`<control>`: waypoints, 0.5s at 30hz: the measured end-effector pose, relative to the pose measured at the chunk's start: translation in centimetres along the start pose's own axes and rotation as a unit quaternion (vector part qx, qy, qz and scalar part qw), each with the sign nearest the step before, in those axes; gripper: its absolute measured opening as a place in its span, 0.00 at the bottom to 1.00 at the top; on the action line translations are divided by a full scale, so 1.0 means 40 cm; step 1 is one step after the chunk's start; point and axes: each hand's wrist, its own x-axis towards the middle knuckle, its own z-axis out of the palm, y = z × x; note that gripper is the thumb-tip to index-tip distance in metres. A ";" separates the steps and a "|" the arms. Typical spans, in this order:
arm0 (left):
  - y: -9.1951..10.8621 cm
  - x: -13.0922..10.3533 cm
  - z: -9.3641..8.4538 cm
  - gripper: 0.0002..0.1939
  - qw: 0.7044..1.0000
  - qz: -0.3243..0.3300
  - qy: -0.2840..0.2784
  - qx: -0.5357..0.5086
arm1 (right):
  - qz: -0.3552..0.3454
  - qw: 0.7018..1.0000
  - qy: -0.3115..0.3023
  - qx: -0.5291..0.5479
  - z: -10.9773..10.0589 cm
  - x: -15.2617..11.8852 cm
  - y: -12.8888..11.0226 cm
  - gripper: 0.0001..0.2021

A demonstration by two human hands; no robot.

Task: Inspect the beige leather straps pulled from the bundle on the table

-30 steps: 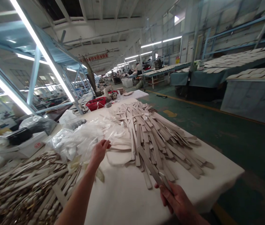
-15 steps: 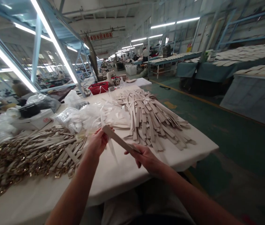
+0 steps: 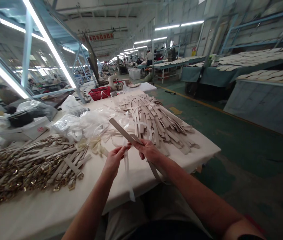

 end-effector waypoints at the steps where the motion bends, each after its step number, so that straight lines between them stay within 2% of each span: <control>1: -0.004 -0.005 0.006 0.23 1.000 0.000 -0.010 0.013 | 0.003 1.000 -0.006 -0.004 -0.001 0.005 -0.003 0.23; 4: -0.013 -0.019 0.023 0.21 0.999 -0.009 -0.032 0.020 | -0.002 1.000 -0.010 -0.014 0.006 0.027 -0.010 0.22; 7: -0.018 -0.033 0.034 0.20 0.999 -0.009 -0.035 0.008 | -0.002 0.999 0.016 -0.034 0.015 0.055 -0.015 0.20; 12: -0.034 -0.068 0.027 0.22 0.999 -0.029 -0.044 0.009 | 0.010 0.998 0.041 -0.040 0.016 0.091 -0.012 0.19; 15: -0.043 -0.090 0.017 0.26 0.997 -0.035 -0.068 0.022 | 0.008 0.998 0.046 -0.034 0.015 0.103 -0.005 0.17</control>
